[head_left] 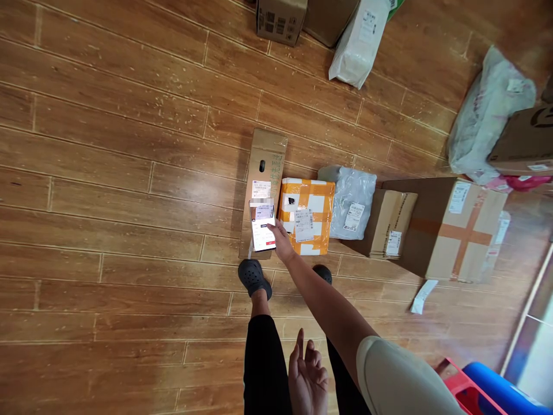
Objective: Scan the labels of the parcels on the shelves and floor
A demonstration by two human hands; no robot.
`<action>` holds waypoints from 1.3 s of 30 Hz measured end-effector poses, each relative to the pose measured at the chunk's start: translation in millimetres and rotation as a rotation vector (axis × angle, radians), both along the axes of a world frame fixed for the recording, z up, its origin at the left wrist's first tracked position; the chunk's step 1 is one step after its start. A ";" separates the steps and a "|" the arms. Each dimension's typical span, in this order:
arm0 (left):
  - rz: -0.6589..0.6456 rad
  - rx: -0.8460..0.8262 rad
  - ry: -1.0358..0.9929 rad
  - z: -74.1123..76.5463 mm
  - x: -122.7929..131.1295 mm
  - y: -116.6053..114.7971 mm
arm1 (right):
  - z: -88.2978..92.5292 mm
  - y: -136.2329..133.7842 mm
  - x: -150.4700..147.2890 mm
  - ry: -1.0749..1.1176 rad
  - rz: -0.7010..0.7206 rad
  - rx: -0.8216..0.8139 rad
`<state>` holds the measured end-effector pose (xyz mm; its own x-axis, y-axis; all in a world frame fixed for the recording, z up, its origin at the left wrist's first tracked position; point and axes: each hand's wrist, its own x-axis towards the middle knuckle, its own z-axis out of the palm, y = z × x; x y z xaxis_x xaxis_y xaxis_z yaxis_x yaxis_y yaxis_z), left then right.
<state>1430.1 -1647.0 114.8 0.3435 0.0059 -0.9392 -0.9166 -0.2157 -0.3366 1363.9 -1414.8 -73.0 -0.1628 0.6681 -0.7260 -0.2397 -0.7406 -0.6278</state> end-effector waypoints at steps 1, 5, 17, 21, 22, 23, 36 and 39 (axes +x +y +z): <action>-0.006 -0.003 0.000 0.1 0.1 0.3 | 0.6 0.7 -0.2 -0.004 -0.007 -0.010; 0.001 0.001 0.002 -0.5 -0.1 0.7 | 1.5 3.0 -0.5 -0.012 -0.023 -0.042; 0.001 0.021 0.008 0.9 1.9 3.7 | -0.3 2.3 4.1 -0.029 -0.029 -0.064; 0.012 0.015 -0.002 1.9 1.0 5.8 | 8.1 2.6 6.2 0.029 0.004 -0.053; 0.010 0.011 -0.003 2.3 0.6 6.4 | 12.2 2.6 7.1 0.061 0.022 -0.052; 0.003 0.008 -0.002 2.8 0.2 7.0 | 17.0 2.4 8.3 0.098 0.044 -0.053; -0.051 0.076 0.051 -0.3 1.7 2.6 | 89.8 -14.8 35.5 0.370 0.197 -0.069; -0.092 0.128 0.132 0.0 -4.1 -0.1 | 123.1 -15.2 42.9 0.408 0.183 -0.076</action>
